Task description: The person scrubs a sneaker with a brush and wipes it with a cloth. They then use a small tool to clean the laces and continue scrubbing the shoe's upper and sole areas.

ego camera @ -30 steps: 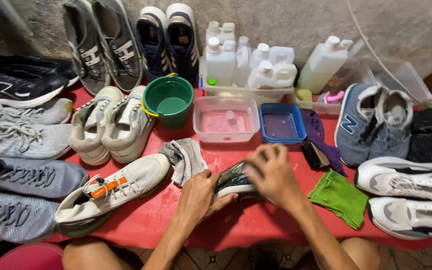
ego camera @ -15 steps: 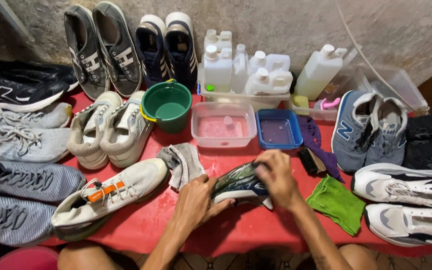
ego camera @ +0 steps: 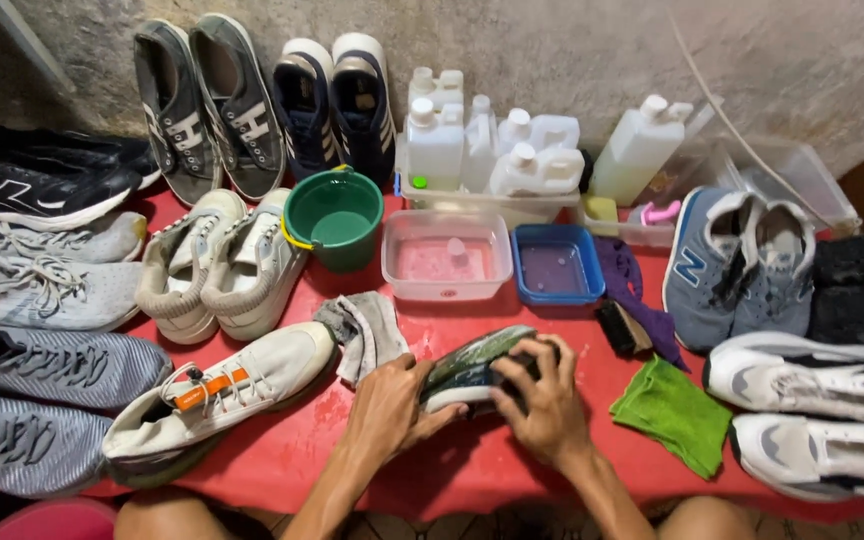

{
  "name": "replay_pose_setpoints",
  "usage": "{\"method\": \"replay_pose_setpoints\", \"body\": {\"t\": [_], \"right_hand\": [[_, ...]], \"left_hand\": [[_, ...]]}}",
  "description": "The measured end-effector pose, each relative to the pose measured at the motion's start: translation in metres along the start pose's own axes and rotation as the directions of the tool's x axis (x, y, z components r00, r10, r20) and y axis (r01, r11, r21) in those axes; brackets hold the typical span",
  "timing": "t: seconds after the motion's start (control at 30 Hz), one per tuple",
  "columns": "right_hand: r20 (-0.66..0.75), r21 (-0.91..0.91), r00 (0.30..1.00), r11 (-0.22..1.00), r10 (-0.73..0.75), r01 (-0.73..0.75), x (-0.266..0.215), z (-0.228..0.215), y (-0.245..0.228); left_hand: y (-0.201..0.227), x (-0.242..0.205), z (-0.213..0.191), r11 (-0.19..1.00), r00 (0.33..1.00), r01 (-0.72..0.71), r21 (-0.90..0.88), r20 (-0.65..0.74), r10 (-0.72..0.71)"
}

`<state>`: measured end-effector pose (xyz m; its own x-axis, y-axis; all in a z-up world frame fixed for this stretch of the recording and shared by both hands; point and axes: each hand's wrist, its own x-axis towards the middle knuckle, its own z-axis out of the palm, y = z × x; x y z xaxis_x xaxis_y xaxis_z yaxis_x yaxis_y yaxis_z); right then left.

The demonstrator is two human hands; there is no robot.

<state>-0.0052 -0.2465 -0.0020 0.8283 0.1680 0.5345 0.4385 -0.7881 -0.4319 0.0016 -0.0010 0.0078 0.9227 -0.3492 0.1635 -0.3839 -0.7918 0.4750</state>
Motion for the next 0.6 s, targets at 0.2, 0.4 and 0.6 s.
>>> {"method": "replay_pose_setpoints", "body": {"t": [0.2, 0.4, 0.6], "right_hand": [[-0.107, -0.032, 0.975, 0.979, 0.195, -0.199, -0.016, 0.012, 0.013], [-0.129, -0.043, 0.984, 0.990, 0.126, -0.132, -0.009, 0.015, 0.019], [-0.104, -0.084, 0.994, 0.996, -0.041, 0.032, 0.000, 0.021, 0.008]], "left_hand": [[0.000, -0.003, -0.001, 1.000, 0.999, -0.002, 0.018, 0.034, 0.001], [-0.001, 0.001, -0.001, 0.999, 0.997, 0.020, 0.048, 0.079, -0.024], [-0.002, 0.001, 0.000, 0.999, 0.997, 0.016, 0.042, 0.071, -0.019]]}}
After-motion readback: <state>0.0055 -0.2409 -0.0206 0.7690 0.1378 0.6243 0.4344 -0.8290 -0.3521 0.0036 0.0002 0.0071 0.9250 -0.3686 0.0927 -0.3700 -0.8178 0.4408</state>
